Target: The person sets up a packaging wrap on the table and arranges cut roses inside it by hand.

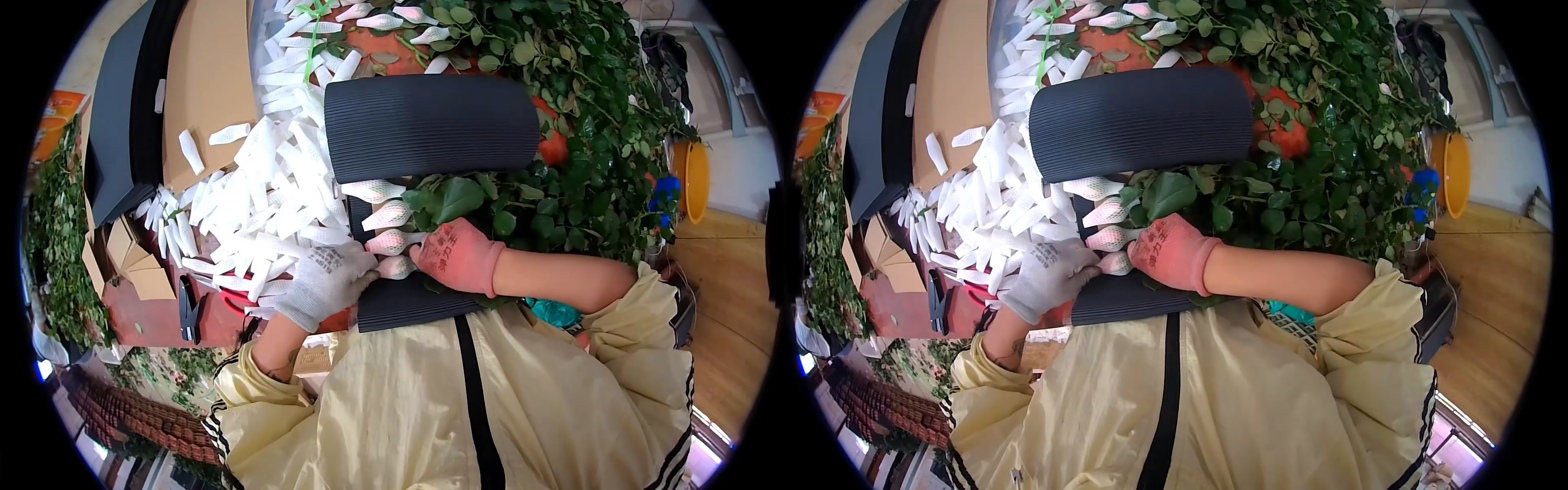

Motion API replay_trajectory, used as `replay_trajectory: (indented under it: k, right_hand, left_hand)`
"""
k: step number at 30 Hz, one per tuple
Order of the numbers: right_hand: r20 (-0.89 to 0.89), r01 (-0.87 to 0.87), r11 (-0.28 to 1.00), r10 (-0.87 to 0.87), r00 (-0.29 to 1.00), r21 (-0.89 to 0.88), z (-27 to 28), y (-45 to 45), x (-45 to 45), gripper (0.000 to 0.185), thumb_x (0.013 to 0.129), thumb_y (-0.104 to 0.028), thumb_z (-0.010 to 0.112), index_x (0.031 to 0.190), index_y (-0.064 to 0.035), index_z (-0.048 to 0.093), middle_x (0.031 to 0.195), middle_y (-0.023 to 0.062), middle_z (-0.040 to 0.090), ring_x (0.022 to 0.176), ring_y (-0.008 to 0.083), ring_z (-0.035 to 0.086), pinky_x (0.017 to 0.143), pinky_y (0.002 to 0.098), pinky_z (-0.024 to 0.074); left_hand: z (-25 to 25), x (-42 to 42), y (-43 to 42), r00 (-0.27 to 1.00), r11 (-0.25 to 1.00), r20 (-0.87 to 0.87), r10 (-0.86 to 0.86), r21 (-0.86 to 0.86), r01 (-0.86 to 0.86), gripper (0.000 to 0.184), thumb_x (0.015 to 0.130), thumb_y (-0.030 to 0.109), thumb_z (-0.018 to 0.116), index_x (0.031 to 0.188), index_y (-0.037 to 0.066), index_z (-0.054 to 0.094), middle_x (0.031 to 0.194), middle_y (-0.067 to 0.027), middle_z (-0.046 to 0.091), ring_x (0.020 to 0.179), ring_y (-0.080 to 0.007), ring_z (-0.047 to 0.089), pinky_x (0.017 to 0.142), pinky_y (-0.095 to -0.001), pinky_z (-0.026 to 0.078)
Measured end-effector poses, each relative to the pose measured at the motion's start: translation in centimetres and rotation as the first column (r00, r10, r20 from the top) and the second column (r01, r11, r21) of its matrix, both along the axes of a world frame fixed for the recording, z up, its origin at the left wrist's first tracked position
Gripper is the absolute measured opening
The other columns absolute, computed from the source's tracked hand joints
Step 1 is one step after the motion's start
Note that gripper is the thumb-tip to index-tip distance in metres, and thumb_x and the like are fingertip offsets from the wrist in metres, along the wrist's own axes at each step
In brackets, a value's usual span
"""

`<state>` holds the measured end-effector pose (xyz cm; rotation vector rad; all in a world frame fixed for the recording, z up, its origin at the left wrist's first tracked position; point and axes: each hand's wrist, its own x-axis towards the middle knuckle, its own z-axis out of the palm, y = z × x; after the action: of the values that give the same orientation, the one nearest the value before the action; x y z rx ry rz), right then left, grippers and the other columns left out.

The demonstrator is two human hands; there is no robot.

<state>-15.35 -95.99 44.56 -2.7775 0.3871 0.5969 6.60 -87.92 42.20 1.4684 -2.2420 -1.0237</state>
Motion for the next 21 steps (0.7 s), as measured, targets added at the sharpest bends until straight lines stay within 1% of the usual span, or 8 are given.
replay_trajectory:
  k: [2, 4, 7, 10, 16, 18, 19, 21]
  right_hand:
    - [0.032, 0.017, 1.0, -0.017, 0.999, -0.004, -0.2, 0.2, 0.0, 0.006, 0.079, -0.011, 0.049, 0.079, -0.0061, 0.052, 0.067, 0.0075, 0.061, 0.065, 0.024, 0.063, 0.053, 0.037, 0.0462]
    - [0.005, 0.005, 1.0, -0.004, 1.0, -0.004, -0.1, 0.1, 0.1, 0.007, 0.08, -0.011, 0.048, 0.078, -0.0062, 0.052, 0.066, 0.0079, 0.061, 0.065, 0.0237, 0.063, 0.052, 0.0369, 0.0461]
    - [0.131, 0.028, 0.999, -0.025, 0.991, -0.018, -0.9, 0.3, -0.4, 0.008, 0.081, -0.012, 0.047, 0.079, -0.0057, 0.053, 0.067, 0.0085, 0.061, 0.064, 0.0241, 0.063, 0.052, 0.037, 0.0463]
    - [-0.017, 0.07, 0.997, -0.07, 0.997, 0.041, -0.3, 0.2, 0.2, 0.014, 0.081, -0.014, 0.049, 0.081, -0.0068, 0.061, 0.079, 0.0074, 0.065, 0.076, 0.0233, 0.064, 0.063, 0.0362, 0.0475]
    - [0.004, 0.055, 0.998, -0.055, 0.998, 0.044, -0.3, 0.2, 0.2, 0.013, 0.08, -0.013, 0.051, 0.082, -0.0084, 0.063, 0.079, 0.005, 0.066, 0.077, 0.0232, 0.065, 0.064, 0.0363, 0.0495]
    - [0.023, 0.065, 0.997, -0.066, 0.998, 0.041, -0.5, 0.1, 0.2, 0.013, 0.08, -0.013, 0.052, 0.081, -0.0088, 0.064, 0.079, 0.0048, 0.066, 0.077, 0.0229, 0.065, 0.063, 0.0362, 0.0499]
    - [0.001, 0.077, 0.995, -0.077, 0.997, 0.058, -0.6, 0.1, 0.2, 0.013, 0.08, -0.012, 0.052, 0.08, -0.0093, 0.065, 0.078, 0.0046, 0.066, 0.077, 0.0227, 0.065, 0.063, 0.0359, 0.05]
    - [-0.017, 0.095, 0.993, -0.094, 0.995, 0.073, -0.7, 0.1, 0.0, 0.013, 0.079, -0.012, 0.052, 0.079, -0.0097, 0.065, 0.077, 0.0045, 0.066, 0.076, 0.0225, 0.065, 0.062, 0.0356, 0.0501]
  left_hand:
    - [-0.4, 0.1, 0.1, 0.997, 0.999, -0.07, -0.015, -0.048, 0.011, 0.011, 0.078, 0.021, 0.063, 0.082, 0.011, 0.061, 0.076, -0.0066, 0.056, 0.073, -0.0271, 0.058, 0.062, -0.0387, 0.045]
    - [-0.8, 0.3, 0.0, 0.965, 0.999, -0.259, 0.037, -0.013, -0.042, 0.008, 0.076, 0.017, 0.065, 0.077, 0.009, 0.061, 0.073, -0.0077, 0.056, 0.071, -0.0272, 0.058, 0.061, -0.0383, 0.045]
    - [-1.0, 0.7, 0.2, 0.966, 0.999, -0.255, 0.051, 0.022, -0.047, 0.007, 0.075, 0.014, 0.066, 0.075, 0.008, 0.061, 0.072, -0.0079, 0.057, 0.07, -0.0273, 0.058, 0.061, -0.0377, 0.045]
    - [-0.2, 1.3, 0.3, 0.966, 0.998, -0.252, 0.063, 0.032, -0.057, 0.007, 0.072, 0.007, 0.068, 0.078, 0.006, 0.064, 0.072, -0.0098, 0.058, 0.067, -0.0271, 0.058, 0.06, -0.0363, 0.044]
    - [0.3, 2.9, 1.2, 0.986, 0.995, -0.144, 0.089, 0.063, -0.08, 0.005, 0.072, 0.006, 0.065, 0.075, 0.007, 0.062, 0.071, -0.0093, 0.057, 0.066, -0.0285, 0.056, 0.06, -0.037, 0.044]
    - [0.8, 3.5, 1.2, 0.97, 0.988, -0.2, 0.136, 0.097, -0.118, 0.005, 0.071, 0.004, 0.065, 0.075, 0.005, 0.062, 0.069, -0.0098, 0.057, 0.062, -0.0281, 0.055, 0.058, -0.0361, 0.043]
    - [0.2, 4.5, 1.3, 0.964, 0.989, -0.222, 0.143, 0.01, -0.144, 0.005, 0.072, 0.001, 0.064, 0.075, 0.004, 0.062, 0.068, -0.0095, 0.057, 0.06, -0.0258, 0.055, 0.056, -0.0349, 0.043]
    - [0.7, 7.9, 1.5, 0.961, 0.969, -0.125, 0.247, 0.043, -0.243, 0.006, 0.073, 0.001, 0.064, 0.079, 0.002, 0.062, 0.07, -0.0095, 0.059, 0.06, -0.0215, 0.056, 0.056, -0.0323, 0.045]
